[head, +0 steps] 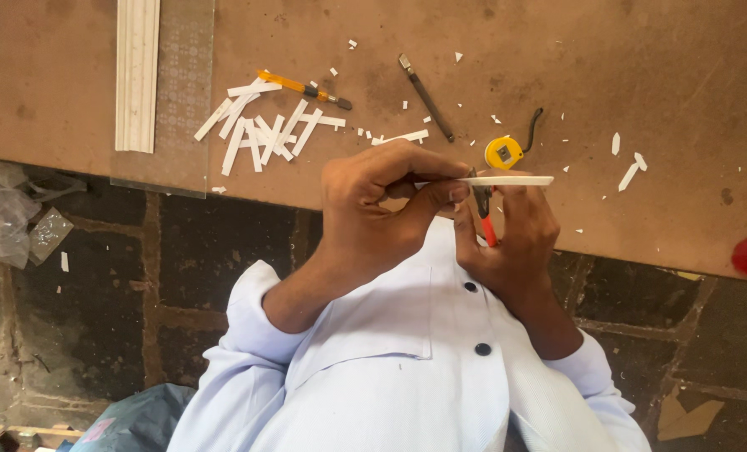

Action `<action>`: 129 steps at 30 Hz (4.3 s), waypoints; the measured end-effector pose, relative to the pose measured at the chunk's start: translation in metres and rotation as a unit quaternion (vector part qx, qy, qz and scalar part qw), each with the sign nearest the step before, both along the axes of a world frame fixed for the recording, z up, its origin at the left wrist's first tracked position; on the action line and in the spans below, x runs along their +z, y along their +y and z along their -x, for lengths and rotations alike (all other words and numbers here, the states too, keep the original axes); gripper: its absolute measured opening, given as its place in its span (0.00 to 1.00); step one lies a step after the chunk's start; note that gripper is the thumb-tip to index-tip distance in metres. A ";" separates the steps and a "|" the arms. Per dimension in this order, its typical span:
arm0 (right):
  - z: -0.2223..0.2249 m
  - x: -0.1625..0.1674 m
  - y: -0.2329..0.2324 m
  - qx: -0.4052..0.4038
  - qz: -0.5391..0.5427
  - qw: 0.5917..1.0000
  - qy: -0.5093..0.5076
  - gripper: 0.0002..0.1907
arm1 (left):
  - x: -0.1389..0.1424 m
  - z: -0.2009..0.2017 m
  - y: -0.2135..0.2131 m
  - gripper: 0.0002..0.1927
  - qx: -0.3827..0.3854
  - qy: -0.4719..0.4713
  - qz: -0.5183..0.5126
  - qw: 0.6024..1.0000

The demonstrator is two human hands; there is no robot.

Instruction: The person repeatedly picks up short white plastic strips from a workbench and trims their ends using red-handled pliers. Trimmed pieces accumulate on the table alongside a utility knife, tape measure, and a longer plastic strip.

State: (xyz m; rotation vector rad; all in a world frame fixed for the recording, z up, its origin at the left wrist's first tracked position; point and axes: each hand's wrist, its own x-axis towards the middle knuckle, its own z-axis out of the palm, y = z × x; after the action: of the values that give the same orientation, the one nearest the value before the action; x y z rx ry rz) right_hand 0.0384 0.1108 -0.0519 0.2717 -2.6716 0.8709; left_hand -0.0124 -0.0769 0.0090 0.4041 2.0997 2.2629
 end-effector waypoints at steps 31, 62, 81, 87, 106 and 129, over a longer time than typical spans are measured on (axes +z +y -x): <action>-0.001 -0.006 0.002 0.004 0.057 0.996 -0.066 0.11 | -0.003 0.005 -0.002 0.10 -0.064 -0.027 -0.053 0.996; -0.007 -0.006 0.006 0.075 0.103 0.985 -0.117 0.15 | -0.002 0.003 -0.010 0.05 -0.077 -0.098 -0.052 0.991; -0.008 -0.002 0.008 0.047 0.113 0.982 -0.146 0.10 | -0.013 0.000 -0.011 0.08 -0.085 -0.129 -0.140 0.978; -0.006 0.002 0.006 0.052 0.150 0.973 -0.168 0.12 | -0.007 -0.001 -0.013 0.10 -0.089 -0.115 -0.118 0.982; -0.006 0.015 0.004 0.103 0.120 0.973 -0.169 0.19 | 0.013 0.007 -0.018 0.07 -0.085 -0.102 -0.018 0.991; -0.012 0.000 0.016 0.121 0.227 0.932 -0.254 0.10 | 0.010 0.000 -0.021 0.14 -0.105 -0.079 -0.092 0.987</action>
State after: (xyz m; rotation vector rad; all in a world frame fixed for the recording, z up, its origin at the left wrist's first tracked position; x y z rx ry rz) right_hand 0.0505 0.1264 -0.0523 0.2988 -2.8007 1.8178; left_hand -0.0129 -0.0979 0.0192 0.4133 1.6953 2.2883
